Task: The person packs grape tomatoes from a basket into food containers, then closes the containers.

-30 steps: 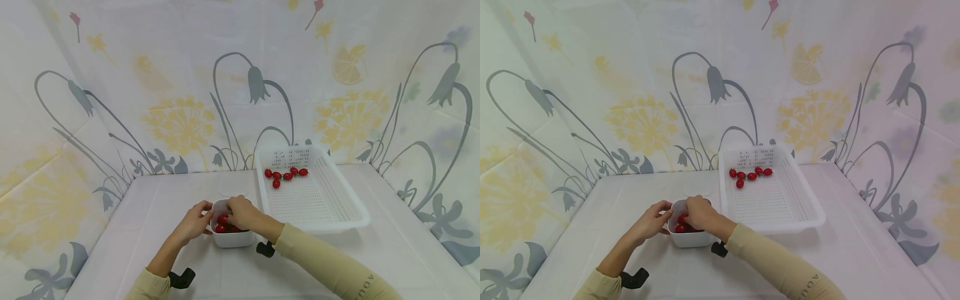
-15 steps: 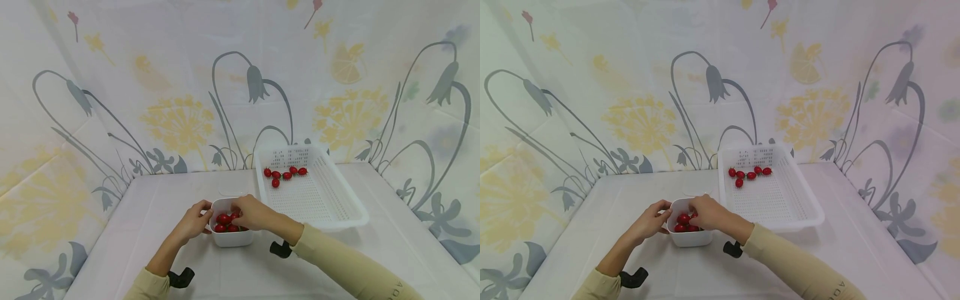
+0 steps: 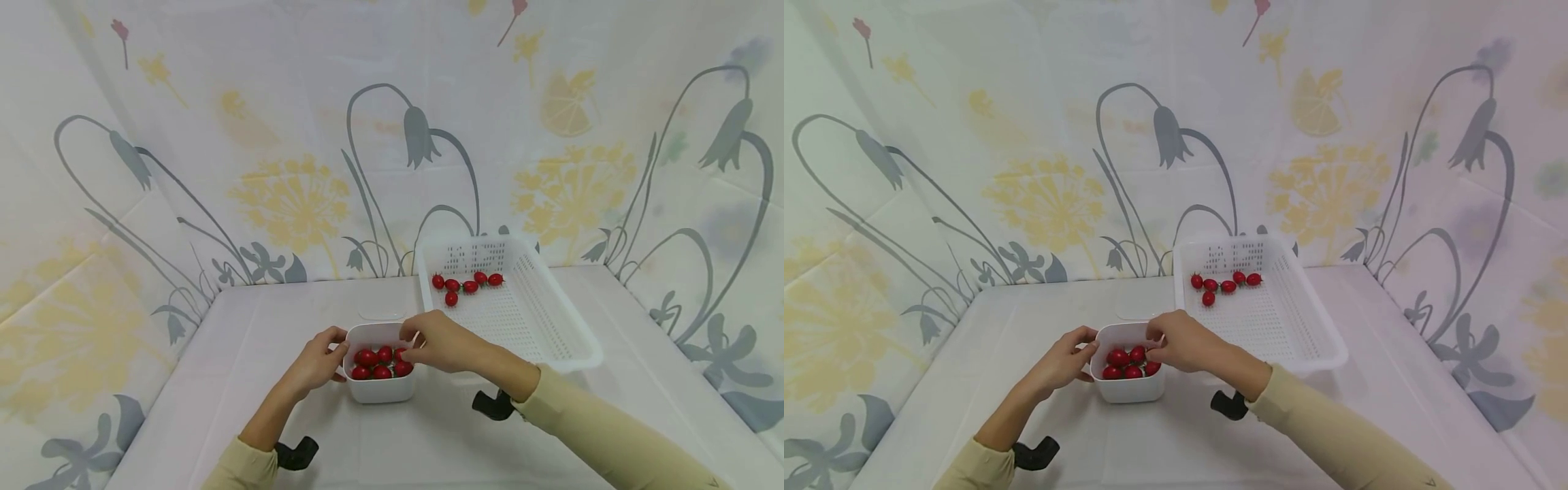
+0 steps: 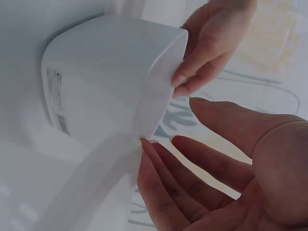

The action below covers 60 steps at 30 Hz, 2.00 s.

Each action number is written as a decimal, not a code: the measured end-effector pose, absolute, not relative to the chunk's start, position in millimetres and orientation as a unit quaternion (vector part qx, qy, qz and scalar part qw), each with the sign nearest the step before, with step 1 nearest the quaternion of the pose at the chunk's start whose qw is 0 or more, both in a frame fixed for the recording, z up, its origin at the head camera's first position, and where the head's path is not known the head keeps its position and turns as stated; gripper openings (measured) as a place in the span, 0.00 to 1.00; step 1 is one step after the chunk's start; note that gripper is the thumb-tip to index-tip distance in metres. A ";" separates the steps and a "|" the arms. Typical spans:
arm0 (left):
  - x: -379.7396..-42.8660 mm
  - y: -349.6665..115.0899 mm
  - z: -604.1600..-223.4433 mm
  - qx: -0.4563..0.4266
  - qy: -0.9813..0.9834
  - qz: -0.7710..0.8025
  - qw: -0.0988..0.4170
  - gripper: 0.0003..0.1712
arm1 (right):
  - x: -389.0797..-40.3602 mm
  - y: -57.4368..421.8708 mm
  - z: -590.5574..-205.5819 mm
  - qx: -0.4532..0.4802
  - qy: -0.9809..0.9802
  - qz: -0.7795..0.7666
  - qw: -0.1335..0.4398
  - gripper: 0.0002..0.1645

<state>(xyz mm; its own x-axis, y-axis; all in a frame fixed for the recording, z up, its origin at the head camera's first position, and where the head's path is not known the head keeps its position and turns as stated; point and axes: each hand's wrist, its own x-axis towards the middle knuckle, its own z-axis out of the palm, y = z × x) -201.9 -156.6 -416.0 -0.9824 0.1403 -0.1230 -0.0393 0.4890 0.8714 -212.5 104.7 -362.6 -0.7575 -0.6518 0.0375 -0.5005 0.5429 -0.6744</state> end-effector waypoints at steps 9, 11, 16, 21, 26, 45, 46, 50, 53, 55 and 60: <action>-202.4 -157.1 -416.4 0.028 0.856 0.509 0.091 0.14 | -217.5 131.0 -351.8 -0.323 0.882 -0.331 0.087 0.11; -202.5 -157.5 -415.7 0.028 0.856 0.509 0.091 0.14 | -219.3 137.3 -349.0 -0.321 0.886 -0.325 0.079 0.12; -202.8 -158.7 -415.5 0.030 0.856 0.508 0.093 0.15 | -227.1 153.8 -343.1 -0.310 0.898 -0.306 0.057 0.12; -203.1 -159.2 -417.4 0.031 0.855 0.509 0.093 0.15 | -240.2 169.0 -339.4 -0.282 0.913 -0.292 0.041 0.11; -204.1 -158.3 -419.2 0.030 0.856 0.507 0.092 0.14 | -256.9 183.1 -343.5 -0.263 0.923 -0.279 0.028 0.11; -205.4 -159.8 -418.6 0.032 0.858 0.504 0.096 0.15 | -319.6 207.0 -362.5 -0.143 0.941 -0.286 0.108 0.20; -205.3 -159.7 -418.5 0.031 0.858 0.504 0.095 0.15 | -322.0 207.1 -363.8 -0.135 0.941 -0.290 0.112 0.20; -204.2 -159.4 -418.0 0.026 0.858 0.504 0.092 0.14 | -331.0 207.1 -370.4 -0.112 0.934 -0.314 0.128 0.21; -203.3 -159.4 -417.8 0.028 0.859 0.504 0.090 0.14 | -337.8 207.0 -377.2 -0.097 0.929 -0.329 0.142 0.22; -202.7 -159.0 -417.3 0.028 0.858 0.505 0.089 0.14 | -341.8 206.5 -382.0 -0.088 0.926 -0.334 0.150 0.21; -202.3 -158.8 -417.5 0.029 0.858 0.505 0.089 0.14 | -349.2 204.6 -390.7 -0.063 0.920 -0.349 0.166 0.19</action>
<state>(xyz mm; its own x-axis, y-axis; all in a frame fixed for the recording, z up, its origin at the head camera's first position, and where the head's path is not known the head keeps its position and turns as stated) -202.3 -158.8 -417.5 -0.9824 0.1392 -0.1246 -0.0412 0.4888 0.8714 -349.2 204.6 -390.7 -0.9368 -0.2320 -0.2621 0.0003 0.7482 -0.6635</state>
